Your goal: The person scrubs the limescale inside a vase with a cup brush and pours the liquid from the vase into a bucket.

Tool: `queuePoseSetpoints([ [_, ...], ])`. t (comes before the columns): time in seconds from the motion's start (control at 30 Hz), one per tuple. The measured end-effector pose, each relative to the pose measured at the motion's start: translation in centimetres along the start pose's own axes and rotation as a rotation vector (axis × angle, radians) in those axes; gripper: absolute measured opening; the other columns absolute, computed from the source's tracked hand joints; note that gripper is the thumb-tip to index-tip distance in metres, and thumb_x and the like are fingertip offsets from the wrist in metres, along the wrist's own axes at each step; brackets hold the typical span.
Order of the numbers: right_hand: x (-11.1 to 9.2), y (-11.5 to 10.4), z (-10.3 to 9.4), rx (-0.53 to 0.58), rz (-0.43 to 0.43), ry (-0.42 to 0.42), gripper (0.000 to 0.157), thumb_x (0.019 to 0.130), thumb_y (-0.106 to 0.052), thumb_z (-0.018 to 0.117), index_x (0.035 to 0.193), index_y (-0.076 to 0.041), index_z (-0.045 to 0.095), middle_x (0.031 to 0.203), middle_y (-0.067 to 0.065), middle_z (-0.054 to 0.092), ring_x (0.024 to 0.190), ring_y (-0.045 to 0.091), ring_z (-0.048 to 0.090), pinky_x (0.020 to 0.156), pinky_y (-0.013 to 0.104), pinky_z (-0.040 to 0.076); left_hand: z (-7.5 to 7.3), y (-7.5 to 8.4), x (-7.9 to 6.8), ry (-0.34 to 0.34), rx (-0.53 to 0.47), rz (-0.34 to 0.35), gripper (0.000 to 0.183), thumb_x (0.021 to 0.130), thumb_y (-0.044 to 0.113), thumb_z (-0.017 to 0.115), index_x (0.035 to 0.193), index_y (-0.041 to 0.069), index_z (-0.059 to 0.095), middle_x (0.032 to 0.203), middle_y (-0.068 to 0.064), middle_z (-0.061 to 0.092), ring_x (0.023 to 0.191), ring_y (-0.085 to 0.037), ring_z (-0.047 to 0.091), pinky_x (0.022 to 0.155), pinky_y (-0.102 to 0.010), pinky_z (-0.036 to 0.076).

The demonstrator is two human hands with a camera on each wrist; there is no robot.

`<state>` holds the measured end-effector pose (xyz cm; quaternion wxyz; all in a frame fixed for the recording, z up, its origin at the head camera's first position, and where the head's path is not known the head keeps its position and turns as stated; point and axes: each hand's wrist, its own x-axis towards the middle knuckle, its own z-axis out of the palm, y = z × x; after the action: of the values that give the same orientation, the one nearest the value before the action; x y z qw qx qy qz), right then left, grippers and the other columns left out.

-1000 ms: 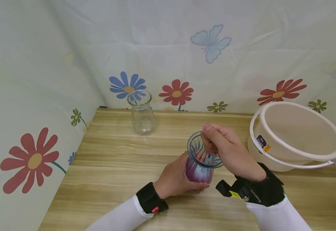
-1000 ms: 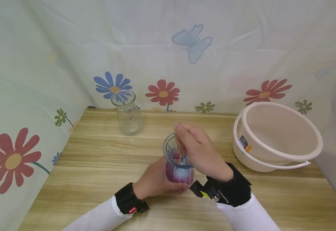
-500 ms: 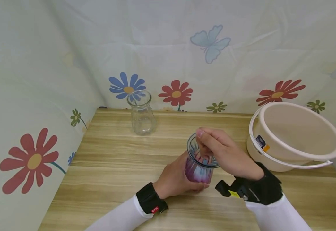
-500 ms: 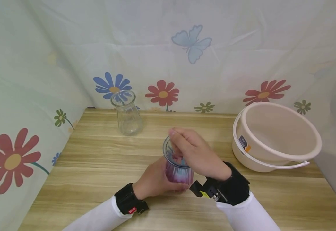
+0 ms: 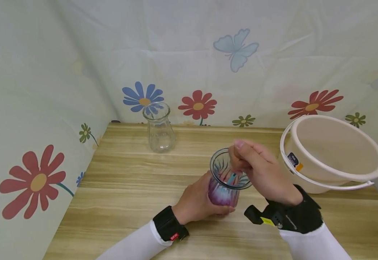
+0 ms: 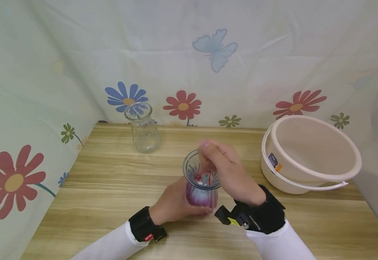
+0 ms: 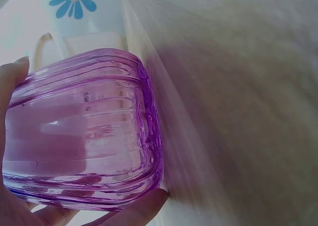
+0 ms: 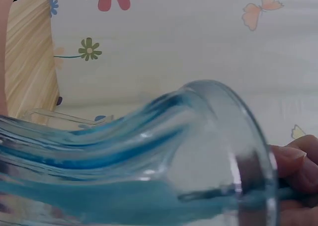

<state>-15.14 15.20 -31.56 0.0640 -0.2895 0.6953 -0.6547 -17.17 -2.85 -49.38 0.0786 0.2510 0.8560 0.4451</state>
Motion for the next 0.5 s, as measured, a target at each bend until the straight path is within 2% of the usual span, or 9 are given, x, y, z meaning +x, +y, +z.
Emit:
queuePoseSetpoints([
  [0.13,0.0,-0.6,-0.3,0.058,-0.093,0.025,0.039,0.115,-0.015,0.025,0.078,-0.007,0.034,0.071,0.004,0.028,0.064,0.024,0.033,0.064,0.036,0.032,0.0,0.1,0.0,0.004,0.009,-0.003,0.101,0.070,0.076,0.080,0.150,0.043,0.029,0.134,0.014,0.059,0.107,-0.006,0.063,0.092,-0.031,0.057],
  [0.33,0.2,-1.2,-0.9,0.185,-0.228,0.017,0.038,0.113,-0.006,0.019,0.076,-0.006,0.028,0.069,0.003,0.024,0.059,0.021,0.028,0.059,0.036,0.026,0.0,0.0,0.0,0.005,0.010,0.006,0.101,0.071,0.074,0.082,0.151,0.043,0.029,0.136,0.014,0.059,0.109,-0.006,0.063,0.092,-0.032,0.058],
  [0.5,0.2,-1.1,-0.8,0.204,-0.213,0.018,0.038,0.113,-0.007,0.019,0.076,-0.006,0.029,0.069,0.003,0.025,0.059,0.021,0.028,0.059,0.037,0.026,0.0,-0.1,0.0,0.006,0.013,0.011,0.101,0.071,0.074,0.082,0.151,0.043,0.029,0.135,0.015,0.059,0.109,-0.005,0.063,0.092,-0.032,0.058],
])
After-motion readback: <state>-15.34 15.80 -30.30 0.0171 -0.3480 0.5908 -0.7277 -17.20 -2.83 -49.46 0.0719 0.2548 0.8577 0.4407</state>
